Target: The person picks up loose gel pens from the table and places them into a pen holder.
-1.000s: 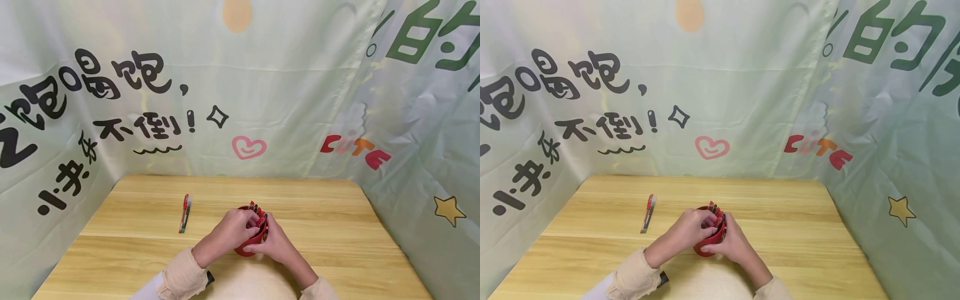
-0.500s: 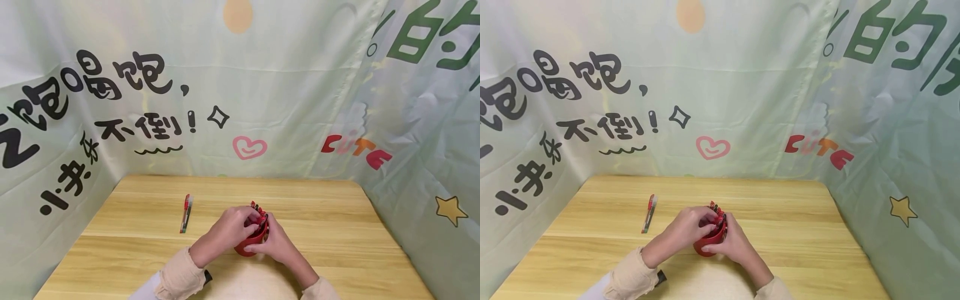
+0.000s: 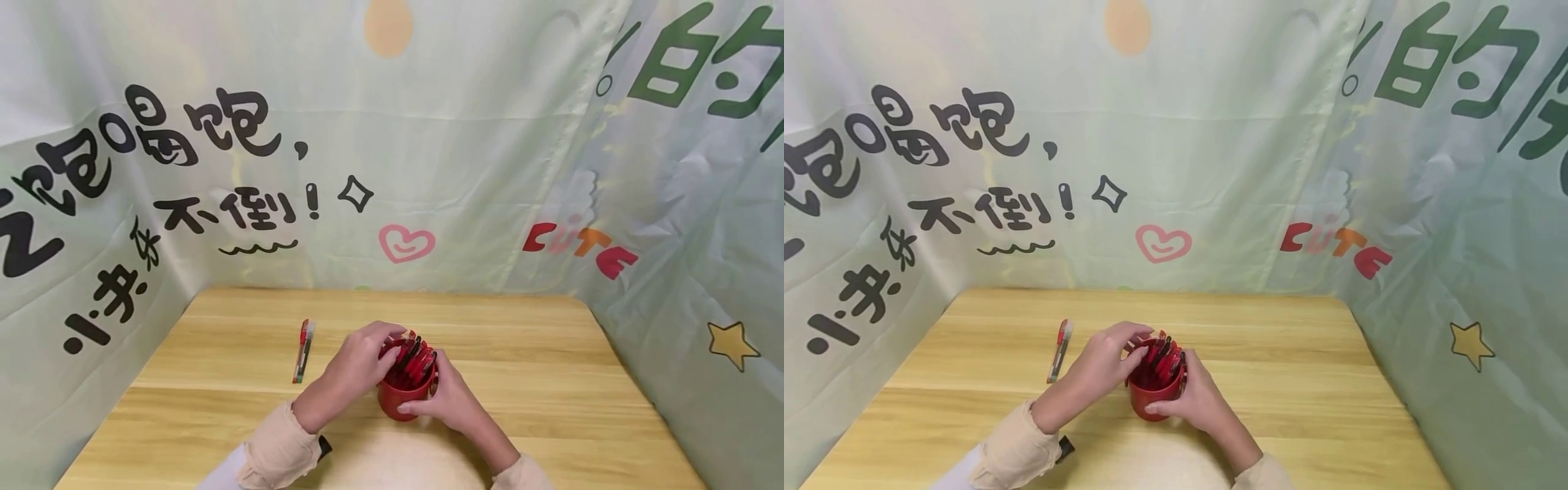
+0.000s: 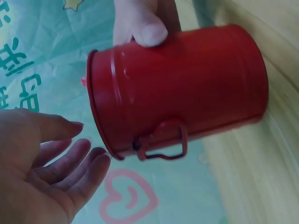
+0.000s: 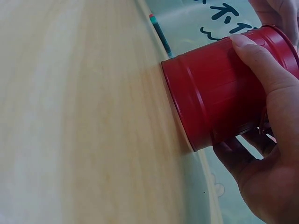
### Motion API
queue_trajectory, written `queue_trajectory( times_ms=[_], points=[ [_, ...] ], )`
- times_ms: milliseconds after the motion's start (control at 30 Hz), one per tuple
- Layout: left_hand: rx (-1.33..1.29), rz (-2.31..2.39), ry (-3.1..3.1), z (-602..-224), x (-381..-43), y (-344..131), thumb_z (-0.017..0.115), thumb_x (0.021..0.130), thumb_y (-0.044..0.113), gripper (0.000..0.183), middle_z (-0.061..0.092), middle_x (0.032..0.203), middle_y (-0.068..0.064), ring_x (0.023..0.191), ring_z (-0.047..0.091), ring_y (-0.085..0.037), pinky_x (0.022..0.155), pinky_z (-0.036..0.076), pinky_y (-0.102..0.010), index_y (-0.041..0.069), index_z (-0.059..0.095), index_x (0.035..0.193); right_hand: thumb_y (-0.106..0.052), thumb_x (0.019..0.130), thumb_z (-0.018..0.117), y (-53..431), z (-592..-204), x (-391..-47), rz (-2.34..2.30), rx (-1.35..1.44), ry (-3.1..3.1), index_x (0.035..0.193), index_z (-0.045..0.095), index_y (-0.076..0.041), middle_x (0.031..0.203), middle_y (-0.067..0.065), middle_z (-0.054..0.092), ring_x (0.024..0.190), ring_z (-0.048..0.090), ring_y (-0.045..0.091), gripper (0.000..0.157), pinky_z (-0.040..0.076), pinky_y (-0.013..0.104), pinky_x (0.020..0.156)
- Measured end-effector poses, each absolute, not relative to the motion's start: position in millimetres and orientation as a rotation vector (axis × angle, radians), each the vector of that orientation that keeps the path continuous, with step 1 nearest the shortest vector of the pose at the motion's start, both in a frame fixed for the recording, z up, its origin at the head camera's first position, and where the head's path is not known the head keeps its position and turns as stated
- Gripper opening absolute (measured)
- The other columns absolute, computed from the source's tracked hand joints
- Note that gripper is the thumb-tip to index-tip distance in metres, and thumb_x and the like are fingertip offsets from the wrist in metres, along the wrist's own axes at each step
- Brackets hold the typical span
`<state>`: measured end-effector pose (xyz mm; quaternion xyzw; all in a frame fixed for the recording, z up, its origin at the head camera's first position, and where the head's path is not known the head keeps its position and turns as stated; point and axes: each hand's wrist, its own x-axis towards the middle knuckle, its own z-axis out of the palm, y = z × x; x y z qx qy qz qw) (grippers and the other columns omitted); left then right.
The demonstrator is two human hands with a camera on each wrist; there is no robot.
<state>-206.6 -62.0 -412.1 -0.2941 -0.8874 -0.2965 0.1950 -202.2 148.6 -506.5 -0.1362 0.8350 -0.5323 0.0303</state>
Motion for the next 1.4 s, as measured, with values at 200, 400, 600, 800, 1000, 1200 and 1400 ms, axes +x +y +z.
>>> queue_trajectory(
  times_ms=[200,400,600,800,1000,1200,1400],
  points=[
    [-0.782,-0.784,-2.481,-417,-214,-74,0.079,0.090,0.008,0.032,0.075,0.115,-0.005,0.097,0.074,-0.019,0.077,0.063,-0.028,0.009,0.072,0.122,-0.042,0.063,0.100,148,-505,-202,-1.628,-0.408,2.590,0.142,0.045,-0.019,0.139,-0.002,0.062,0.125,0.062,0.016,0.099,0.055,0.028,0.101],
    [-0.719,-0.726,-2.494,-424,-222,-87,0.080,0.090,0.009,0.035,0.074,0.118,-0.007,0.100,0.073,-0.021,0.082,0.064,-0.030,0.010,0.071,0.124,-0.042,0.062,0.100,148,-505,-201,-1.632,-0.387,2.591,0.142,0.045,-0.019,0.139,-0.003,0.062,0.127,0.062,0.016,0.100,0.054,0.030,0.102],
    [-0.653,-0.708,-2.491,-433,-231,-99,0.081,0.088,0.008,0.037,0.074,0.118,-0.009,0.100,0.073,-0.022,0.082,0.063,-0.033,0.007,0.071,0.124,-0.042,0.062,0.100,148,-506,-201,-1.633,-0.386,2.594,0.143,0.045,-0.019,0.140,-0.001,0.062,0.129,0.061,0.018,0.101,0.054,0.031,0.103],
    [-0.602,-0.670,-2.498,-440,-240,-110,0.082,0.088,0.010,0.036,0.074,0.116,-0.011,0.102,0.073,-0.025,0.082,0.063,-0.036,0.006,0.072,0.122,-0.042,0.062,0.101,147,-505,-201,-1.636,-0.383,2.594,0.143,0.045,-0.020,0.140,-0.001,0.061,0.129,0.061,0.018,0.101,0.054,0.033,0.103],
    [-0.545,-0.663,-2.550,-448,-247,-124,0.081,0.088,0.009,0.034,0.074,0.120,-0.012,0.115,0.069,-0.033,0.096,0.059,-0.048,0.006,0.072,0.121,-0.043,0.061,0.101,147,-506,-202,-1.633,-0.388,2.597,0.143,0.045,-0.019,0.141,-0.001,0.061,0.131,0.060,0.019,0.102,0.054,0.034,0.104],
    [-0.507,-0.651,-2.585,-458,-253,-138,0.080,0.088,0.008,0.031,0.073,0.122,-0.014,0.117,0.067,-0.036,0.097,0.058,-0.049,0.005,0.073,0.119,-0.043,0.060,0.101,147,-507,-202,-1.638,-0.395,2.595,0.143,0.045,-0.018,0.140,-0.001,0.061,0.130,0.061,0.019,0.102,0.055,0.034,0.103],
    [-0.457,-0.679,-2.618,-465,-258,-152,0.078,0.089,0.007,0.031,0.071,0.124,-0.016,0.118,0.065,-0.038,0.098,0.058,-0.048,0.003,0.073,0.119,-0.044,0.060,0.101,146,-506,-201,-1.623,-0.390,2.610,0.142,0.046,-0.017,0.140,0.000,0.062,0.129,0.061,0.019,0.102,0.055,0.034,0.102]
  ],
)
